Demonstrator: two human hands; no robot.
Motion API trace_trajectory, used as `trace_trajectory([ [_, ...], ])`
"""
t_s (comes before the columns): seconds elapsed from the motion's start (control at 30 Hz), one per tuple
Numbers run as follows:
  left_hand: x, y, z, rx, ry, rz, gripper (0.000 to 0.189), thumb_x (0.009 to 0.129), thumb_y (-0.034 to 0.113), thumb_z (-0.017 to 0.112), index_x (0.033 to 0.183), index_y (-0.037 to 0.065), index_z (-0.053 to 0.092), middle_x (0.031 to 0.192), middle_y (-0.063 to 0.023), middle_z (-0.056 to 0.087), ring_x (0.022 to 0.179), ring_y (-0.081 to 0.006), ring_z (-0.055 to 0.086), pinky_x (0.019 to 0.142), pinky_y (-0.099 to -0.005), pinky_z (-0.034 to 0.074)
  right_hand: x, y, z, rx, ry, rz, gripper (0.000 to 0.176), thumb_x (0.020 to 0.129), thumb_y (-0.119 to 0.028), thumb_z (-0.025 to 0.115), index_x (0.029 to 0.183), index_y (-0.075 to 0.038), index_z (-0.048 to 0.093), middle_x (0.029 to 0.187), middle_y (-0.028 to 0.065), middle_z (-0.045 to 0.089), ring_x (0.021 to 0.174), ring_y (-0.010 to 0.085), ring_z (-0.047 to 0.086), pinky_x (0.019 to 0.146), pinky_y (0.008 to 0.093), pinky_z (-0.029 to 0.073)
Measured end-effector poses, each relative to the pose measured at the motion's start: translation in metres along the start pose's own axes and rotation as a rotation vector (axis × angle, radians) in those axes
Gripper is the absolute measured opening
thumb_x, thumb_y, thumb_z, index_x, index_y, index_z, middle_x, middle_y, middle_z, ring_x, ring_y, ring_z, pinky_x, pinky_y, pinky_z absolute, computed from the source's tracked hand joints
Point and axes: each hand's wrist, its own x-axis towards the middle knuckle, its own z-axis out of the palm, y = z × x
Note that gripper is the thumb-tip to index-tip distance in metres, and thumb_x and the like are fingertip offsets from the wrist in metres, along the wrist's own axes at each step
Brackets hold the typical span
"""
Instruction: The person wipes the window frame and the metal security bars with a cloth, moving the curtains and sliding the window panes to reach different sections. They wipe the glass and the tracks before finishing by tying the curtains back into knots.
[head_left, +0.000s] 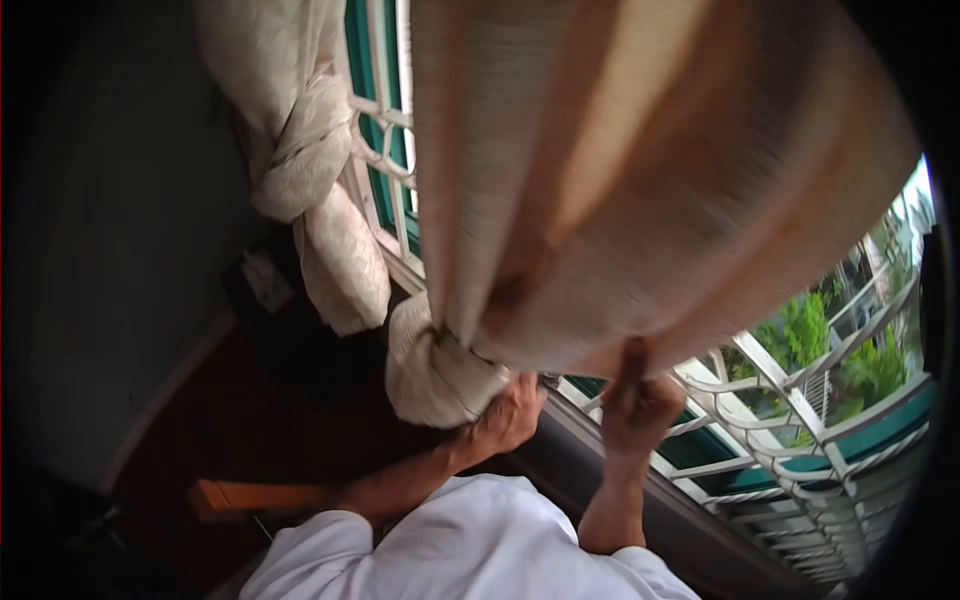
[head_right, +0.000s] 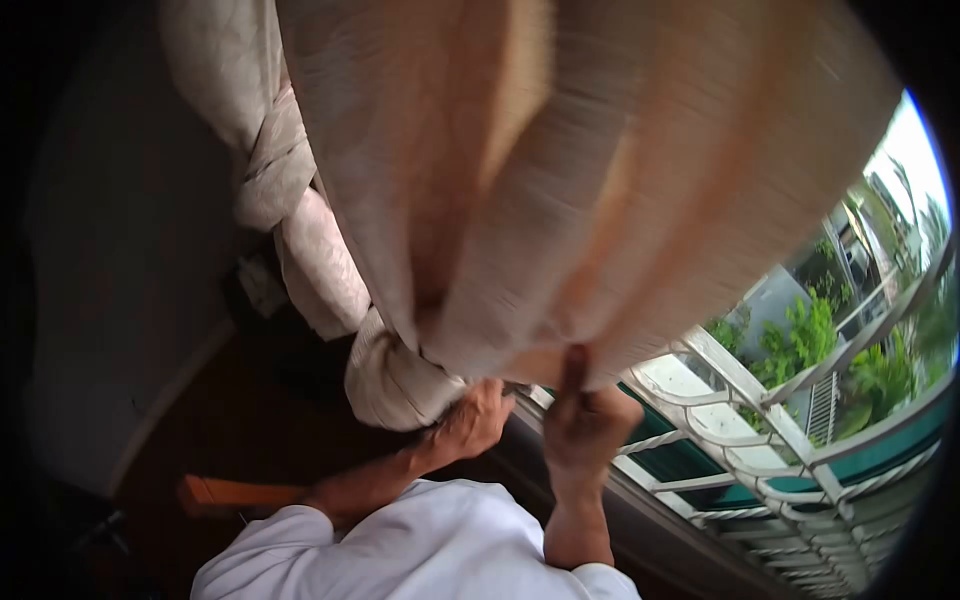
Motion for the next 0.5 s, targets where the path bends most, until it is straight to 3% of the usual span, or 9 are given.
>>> trace_trajectory([
  [0.03,-0.031,-0.001,0.002,0.246,0.074,0.358,0.018,0.093,0.016,0.061,0.094,-0.001,0.065,0.095,-0.0278,0.064,0.086,-0.045,0.064,0.078,-0.0498,0.053,-0.004,0.014,-0.017,0.039,-0.051,0.089,0.064,0.103,-0.045,0.058,0.056,-0.002,0.058,0.048,0.0037,0.056,0.038,0.0109,0.05,0.04,0.0278,0.035],
  [0.07,-0.047,-0.004,-0.013,0.087,-0.108,0.379,0.019,0.093,0.017,0.061,0.094,-0.001,0.066,0.097,-0.028,0.065,0.088,-0.0438,0.065,0.079,-0.049,0.054,-0.008,0.026,-0.041,0.377,-0.17,0.343,0.057,0.105,-0.036,0.057,0.061,-0.001,0.066,0.05,0.0017,0.059,0.041,0.0087,0.05,0.041,0.0268,0.037],
  [0.13,-0.072,-0.015,-0.048,-0.303,-0.586,0.158,0.02,0.092,0.018,0.061,0.095,-0.001,0.068,0.099,-0.0285,0.066,0.093,-0.0415,0.066,0.08,-0.0473,0.055,-0.004,0.034,-0.08,0.595,-0.387,0.22,0.047,0.104,-0.031,0.06,0.072,0.003,0.068,0.052,0.0081,0.06,0.044,0.0132,0.058,0.042,0.0233,0.046],
  [0.17,-0.084,-0.02,-0.066,-0.391,-0.764,0.04,0.021,0.091,0.018,0.061,0.096,-0.001,0.069,0.1,-0.0288,0.067,0.095,-0.0403,0.067,0.081,-0.0465,0.055,-0.023,0.082,-0.107,0.409,-0.188,0.259,0.051,0.1,-0.042,0.062,0.067,-0.003,0.058,0.058,0.0076,0.062,0.042,0.0179,0.06,0.032,0.0247,0.039],
  [0.2,-0.092,-0.024,-0.086,-0.427,-0.895,-0.073,0.023,0.091,0.018,0.06,0.096,-0.001,0.07,0.102,-0.0291,0.067,0.098,-0.0391,0.068,0.082,-0.0457,0.056,-0.027,0.086,-0.127,0.36,-0.197,0.269,0.05,0.1,-0.041,0.062,0.068,-0.003,0.058,0.058,0.0076,0.062,0.042,0.018,0.06,0.033,0.0248,0.039],
  [0.3,-0.07,-0.038,-0.135,-0.122,-1.205,-0.369,0.026,0.089,0.019,0.06,0.097,-0.002,0.073,0.105,-0.0298,0.069,0.104,-0.0356,0.07,0.084,-0.0431,0.057,-0.031,0.076,-0.164,0.201,-0.222,0.237,0.047,0.099,-0.039,0.063,0.069,-0.003,0.058,0.059,0.0076,0.062,0.044,0.0183,0.06,0.034,0.0252,0.04],
  [0.33,-0.038,-0.035,-0.151,0.126,-1.405,-0.375,0.022,0.086,0.016,0.058,0.09,-0.001,0.072,0.092,-0.0285,0.071,0.096,-0.0337,0.072,0.079,-0.0446,0.057,-0.027,0.072,-0.176,0.135,-0.223,0.213,0.046,0.099,-0.038,0.064,0.069,-0.003,0.058,0.059,0.0076,0.062,0.045,0.0185,0.061,0.035,0.0253,0.04],
  [0.4,-0.047,-0.059,-0.158,0.239,-1.073,-0.332,0.021,0.082,0.012,0.059,0.097,0.0,0.066,0.084,-0.0257,0.07,0.087,-0.038,0.072,0.075,-0.0478,0.057,-0.024,0.059,-0.194,0.037,-0.217,0.151,0.045,0.099,-0.036,0.064,0.07,-0.003,0.059,0.059,0.0076,0.062,0.046,0.0187,0.061,0.036,0.0256,0.041],
  [0.5,-0.019,-0.014,-0.125,-0.34,-0.533,0.004,0.033,0.08,0.01,0.061,0.108,-0.006,0.052,0.077,-0.0231,0.068,0.077,-0.0436,0.07,0.07,-0.0495,0.057,-0.02,0.025,-0.22,-0.13,-0.215,-0.004,0.042,0.098,-0.034,0.065,0.071,-0.003,0.059,0.06,0.0075,0.062,0.047,0.0191,0.062,0.038,0.026,0.042],
])
